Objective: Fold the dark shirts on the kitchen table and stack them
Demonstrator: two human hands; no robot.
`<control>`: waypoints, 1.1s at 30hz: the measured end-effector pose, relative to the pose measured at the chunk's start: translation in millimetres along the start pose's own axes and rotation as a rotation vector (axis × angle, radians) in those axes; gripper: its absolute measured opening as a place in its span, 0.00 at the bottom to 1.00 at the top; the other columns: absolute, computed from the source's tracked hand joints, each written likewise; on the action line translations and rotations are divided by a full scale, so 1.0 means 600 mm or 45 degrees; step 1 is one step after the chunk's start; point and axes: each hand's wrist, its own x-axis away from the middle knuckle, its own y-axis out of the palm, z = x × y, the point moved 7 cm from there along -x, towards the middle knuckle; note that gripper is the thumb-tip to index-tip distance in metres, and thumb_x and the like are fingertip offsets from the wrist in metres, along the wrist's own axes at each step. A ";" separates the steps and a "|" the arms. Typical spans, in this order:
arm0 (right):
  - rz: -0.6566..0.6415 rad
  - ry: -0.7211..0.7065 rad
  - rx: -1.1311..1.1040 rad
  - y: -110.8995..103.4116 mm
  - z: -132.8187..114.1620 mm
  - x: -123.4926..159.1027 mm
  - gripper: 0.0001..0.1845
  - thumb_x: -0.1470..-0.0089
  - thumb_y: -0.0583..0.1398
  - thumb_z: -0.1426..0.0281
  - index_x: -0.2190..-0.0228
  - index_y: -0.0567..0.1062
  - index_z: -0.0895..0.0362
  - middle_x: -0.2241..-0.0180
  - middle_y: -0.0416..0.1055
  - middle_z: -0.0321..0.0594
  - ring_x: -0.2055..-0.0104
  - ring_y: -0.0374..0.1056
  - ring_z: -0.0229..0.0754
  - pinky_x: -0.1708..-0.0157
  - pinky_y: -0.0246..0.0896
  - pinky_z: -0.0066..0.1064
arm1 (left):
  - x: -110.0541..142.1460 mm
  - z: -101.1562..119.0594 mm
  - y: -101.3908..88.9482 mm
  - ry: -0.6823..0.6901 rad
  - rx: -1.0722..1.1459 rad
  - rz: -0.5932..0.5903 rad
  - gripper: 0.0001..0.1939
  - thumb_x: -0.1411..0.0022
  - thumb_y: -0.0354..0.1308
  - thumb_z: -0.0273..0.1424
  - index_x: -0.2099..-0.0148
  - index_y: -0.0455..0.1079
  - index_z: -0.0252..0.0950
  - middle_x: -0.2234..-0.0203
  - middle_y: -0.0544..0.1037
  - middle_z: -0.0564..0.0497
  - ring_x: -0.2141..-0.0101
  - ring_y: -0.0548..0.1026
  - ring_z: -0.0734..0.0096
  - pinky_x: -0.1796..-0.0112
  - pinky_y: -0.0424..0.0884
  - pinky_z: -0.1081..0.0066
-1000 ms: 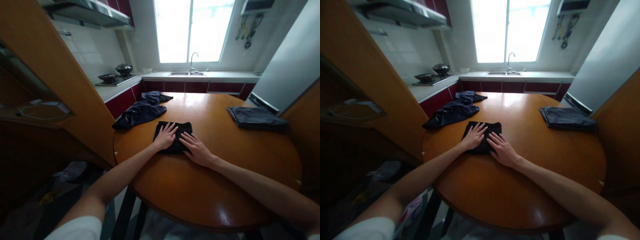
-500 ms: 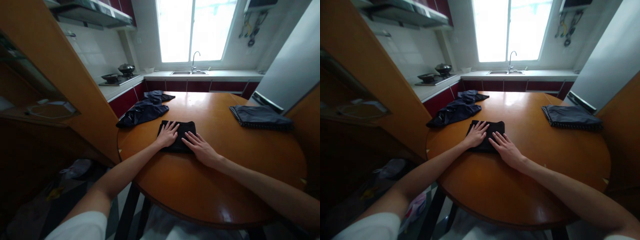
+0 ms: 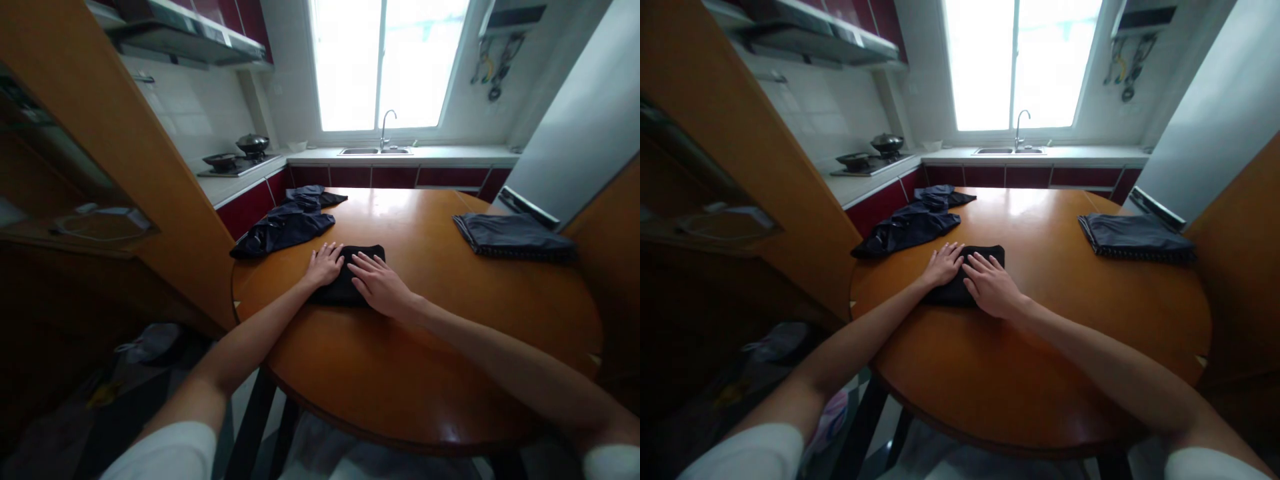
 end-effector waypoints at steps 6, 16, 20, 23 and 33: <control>-0.207 0.327 0.010 0.065 0.067 -0.059 0.38 0.33 0.47 0.52 0.33 0.59 0.65 0.29 0.45 0.55 0.26 0.37 0.52 0.30 0.31 0.51 | 0.001 -0.001 0.000 -0.005 -0.029 0.023 0.29 0.26 0.39 0.42 0.27 0.51 0.45 0.29 0.54 0.48 0.30 0.50 0.53 0.35 0.48 0.42; -0.164 0.687 0.014 0.044 0.202 -0.047 0.38 0.32 0.44 0.54 0.32 0.55 0.68 0.29 0.43 0.57 0.26 0.37 0.54 0.31 0.31 0.52 | 0.000 0.003 -0.001 -0.004 -0.017 0.035 0.29 0.26 0.39 0.42 0.27 0.52 0.45 0.30 0.55 0.47 0.30 0.50 0.53 0.35 0.48 0.42; 0.022 0.766 0.034 0.020 0.199 -0.060 0.33 0.31 0.45 0.60 0.34 0.59 0.68 0.29 0.46 0.59 0.27 0.40 0.54 0.31 0.35 0.53 | 0.000 0.001 -0.001 -0.008 -0.015 0.030 0.29 0.26 0.39 0.42 0.27 0.52 0.45 0.29 0.55 0.48 0.30 0.50 0.53 0.35 0.48 0.42; 0.003 0.482 -0.005 0.031 0.132 -0.064 0.33 0.32 0.46 0.57 0.34 0.61 0.63 0.29 0.47 0.54 0.27 0.39 0.51 0.31 0.34 0.50 | 0.002 0.001 0.000 0.002 -0.025 0.039 0.29 0.26 0.39 0.42 0.27 0.52 0.44 0.29 0.55 0.47 0.30 0.50 0.53 0.35 0.48 0.42; -0.047 0.527 -0.061 0.054 0.141 -0.010 0.36 0.33 0.47 0.53 0.33 0.58 0.60 0.28 0.43 0.50 0.26 0.36 0.51 0.30 0.35 0.50 | -0.021 -0.073 -0.004 -0.223 0.298 -0.002 0.30 0.27 0.42 0.43 0.28 0.53 0.39 0.29 0.53 0.43 0.30 0.49 0.52 0.34 0.48 0.46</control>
